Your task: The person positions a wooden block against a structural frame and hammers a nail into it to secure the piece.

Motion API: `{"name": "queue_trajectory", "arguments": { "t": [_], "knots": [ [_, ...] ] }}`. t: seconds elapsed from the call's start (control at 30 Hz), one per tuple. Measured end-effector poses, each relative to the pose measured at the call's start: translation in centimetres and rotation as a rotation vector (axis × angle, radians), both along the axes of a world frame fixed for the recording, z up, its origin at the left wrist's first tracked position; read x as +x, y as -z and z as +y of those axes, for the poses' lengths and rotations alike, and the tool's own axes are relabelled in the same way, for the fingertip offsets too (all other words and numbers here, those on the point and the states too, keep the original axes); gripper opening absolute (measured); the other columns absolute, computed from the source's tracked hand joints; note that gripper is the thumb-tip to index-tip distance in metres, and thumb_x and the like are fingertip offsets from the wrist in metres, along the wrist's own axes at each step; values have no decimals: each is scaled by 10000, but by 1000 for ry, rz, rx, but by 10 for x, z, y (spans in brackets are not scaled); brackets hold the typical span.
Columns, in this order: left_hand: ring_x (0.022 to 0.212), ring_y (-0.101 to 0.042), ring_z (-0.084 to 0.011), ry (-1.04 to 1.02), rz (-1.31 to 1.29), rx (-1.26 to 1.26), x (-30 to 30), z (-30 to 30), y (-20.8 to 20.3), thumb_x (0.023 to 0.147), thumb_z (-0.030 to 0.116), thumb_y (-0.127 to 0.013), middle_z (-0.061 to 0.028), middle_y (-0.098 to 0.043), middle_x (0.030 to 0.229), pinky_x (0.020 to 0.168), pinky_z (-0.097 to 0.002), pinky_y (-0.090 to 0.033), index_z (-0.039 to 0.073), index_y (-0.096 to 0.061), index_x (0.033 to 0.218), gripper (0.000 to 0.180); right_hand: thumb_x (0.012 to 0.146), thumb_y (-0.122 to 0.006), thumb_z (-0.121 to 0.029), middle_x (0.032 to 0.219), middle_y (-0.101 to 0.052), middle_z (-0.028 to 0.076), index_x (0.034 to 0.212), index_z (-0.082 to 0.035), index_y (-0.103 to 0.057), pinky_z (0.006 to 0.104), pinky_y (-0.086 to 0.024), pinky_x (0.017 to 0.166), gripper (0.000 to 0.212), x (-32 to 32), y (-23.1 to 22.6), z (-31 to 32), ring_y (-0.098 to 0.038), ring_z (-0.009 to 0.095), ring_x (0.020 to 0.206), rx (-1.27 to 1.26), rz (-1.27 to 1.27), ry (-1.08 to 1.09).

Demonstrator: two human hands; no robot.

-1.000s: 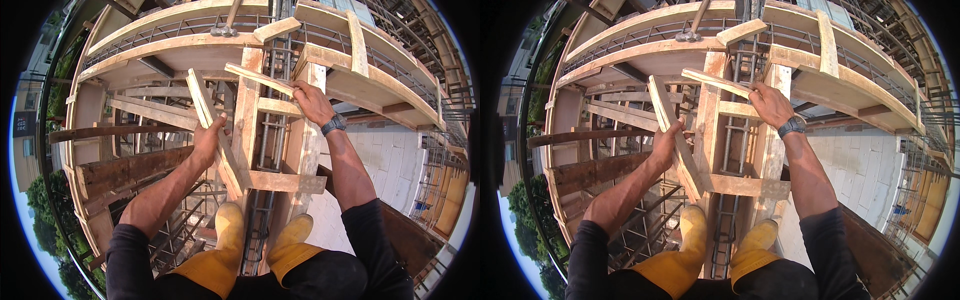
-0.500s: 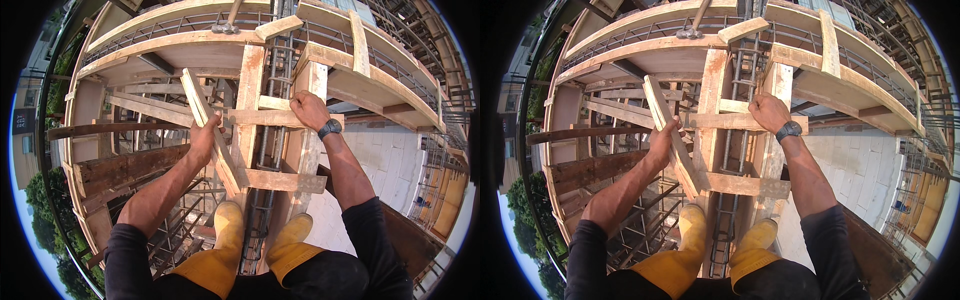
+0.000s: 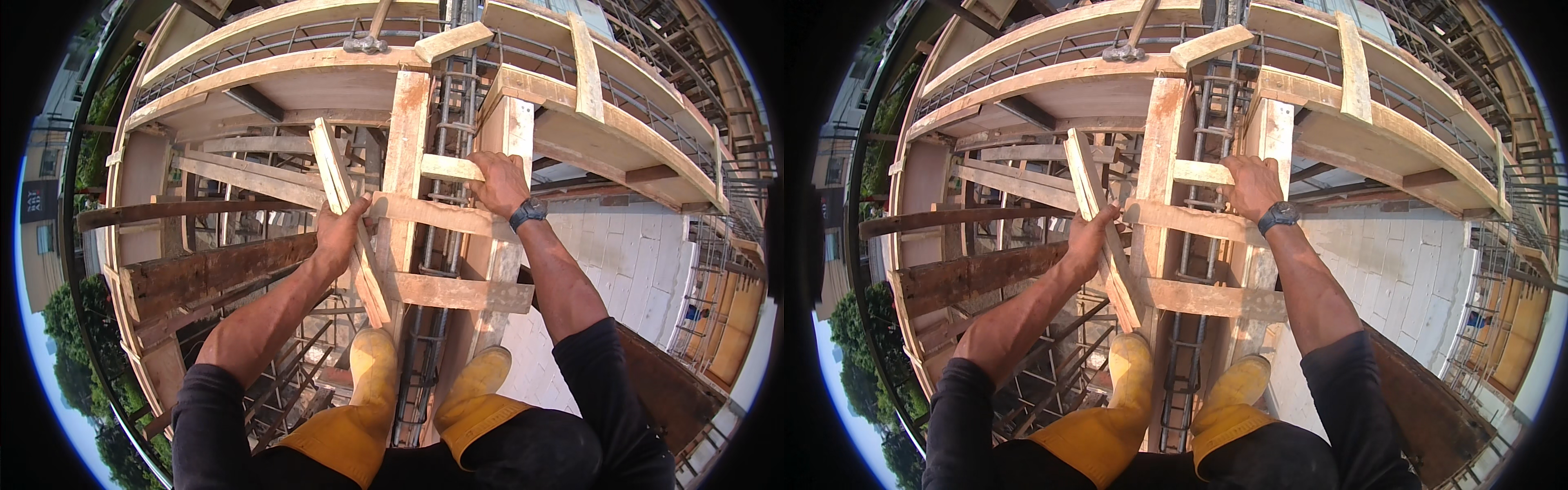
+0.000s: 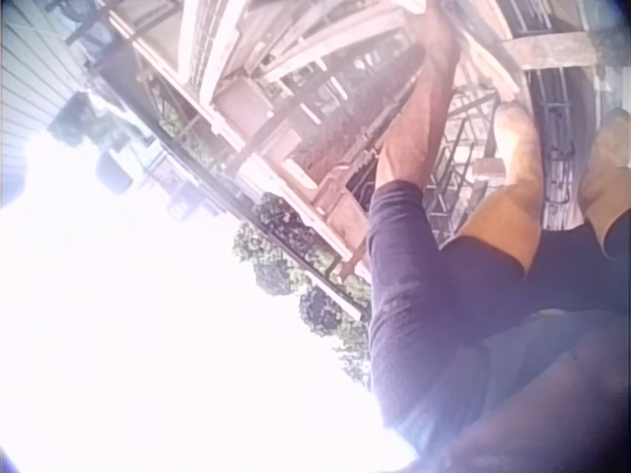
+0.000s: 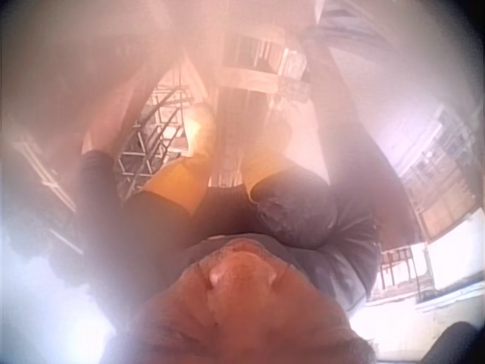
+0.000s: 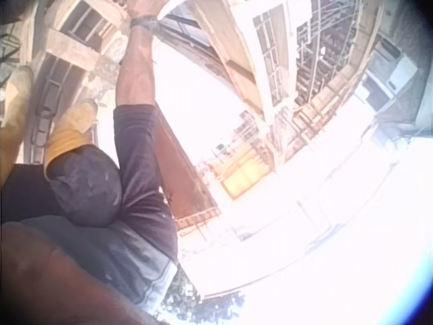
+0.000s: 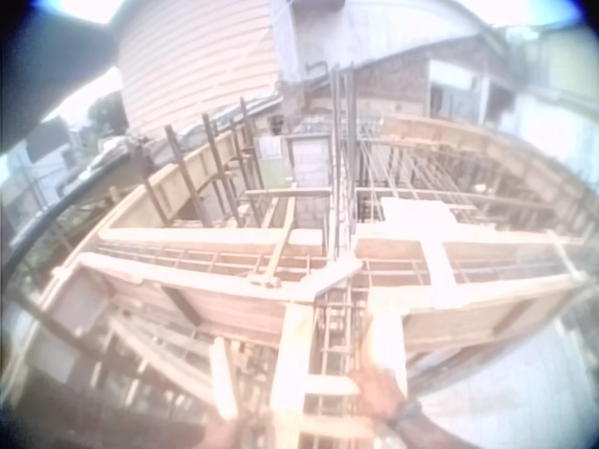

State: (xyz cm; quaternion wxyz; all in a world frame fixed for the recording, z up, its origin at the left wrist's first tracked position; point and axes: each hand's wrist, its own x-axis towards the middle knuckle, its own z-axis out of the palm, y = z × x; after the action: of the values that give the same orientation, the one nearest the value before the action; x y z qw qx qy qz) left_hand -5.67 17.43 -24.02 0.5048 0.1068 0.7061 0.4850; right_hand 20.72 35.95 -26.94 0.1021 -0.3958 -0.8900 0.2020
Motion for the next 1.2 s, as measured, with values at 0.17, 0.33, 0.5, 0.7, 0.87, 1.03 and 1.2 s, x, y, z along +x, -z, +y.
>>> {"name": "queue_trajectory", "arguments": {
  "t": [0.17, 0.33, 0.5, 0.7, 0.87, 1.03, 1.2],
  "knots": [
    [874, -632, -221, -26, 12, -45, -3, -2, -3, 911, 256, -760, -97, -596, 1009, 648, -428, -643, -7, -556, 1121, 394, 794, -765, -230, 1026, -705, 185, 1044, -60, -608, 472, -410, 926, 340, -2, -12, -13, -642, 385, 1029, -124, -37, -63],
    [748, -643, -207, -68, 10, -56, 2, 4, -9, 892, 195, -771, -122, -617, 972, 580, -375, -599, -35, -505, 1173, 450, 803, -762, -261, 995, -728, 215, 1118, -41, -624, 492, -479, 892, 408, 2, -25, -17, -683, 408, 979, -367, -231, -162],
    [776, -640, -217, -40, -27, -79, -2, 4, -13, 895, 188, -763, -126, -599, 1005, 550, -387, -596, -29, -474, 1213, 481, 811, -754, -211, 1023, -725, 195, 1104, -57, -669, 486, -523, 855, 342, 14, -13, -54, -686, 374, 991, -194, -77, -149],
    [800, -644, -255, -43, 21, -52, 1, -2, -10, 896, 272, -766, -140, -582, 974, 543, -435, -610, 0, -503, 1163, 464, 787, -745, -143, 999, -722, 175, 1082, -55, -679, 485, -521, 840, 314, 9, -21, -72, -682, 365, 980, -171, -73, -21],
    [869, -637, -243, -26, 56, -77, 2, -4, -22, 885, 321, -789, -97, -589, 1004, 560, -410, -582, 0, -530, 1154, 493, 817, -700, -119, 1073, -726, 193, 1155, -56, -688, 474, -528, 917, 344, 8, -25, -67, -678, 370, 1045, -321, -160, -53],
    [870, -649, -226, 17, 70, -15, -5, -2, -25, 888, 322, -795, -88, -608, 1025, 586, -390, -573, 13, -554, 1163, 478, 872, -611, -119, 1030, -737, 198, 1123, -91, -734, 484, -540, 917, 281, 4, -31, -58, -689, 366, 1036, -319, -164, -16],
    [818, -640, -209, -7, 152, -75, -21, -4, -13, 885, 330, -785, -86, -609, 976, 582, -396, -557, 28, -569, 1110, 434, 882, -584, -110, 969, -745, 158, 1043, -110, -758, 462, -556, 842, 237, -12, -39, -72, -703, 341, 959, -111, -239, -62]
  ]
}}
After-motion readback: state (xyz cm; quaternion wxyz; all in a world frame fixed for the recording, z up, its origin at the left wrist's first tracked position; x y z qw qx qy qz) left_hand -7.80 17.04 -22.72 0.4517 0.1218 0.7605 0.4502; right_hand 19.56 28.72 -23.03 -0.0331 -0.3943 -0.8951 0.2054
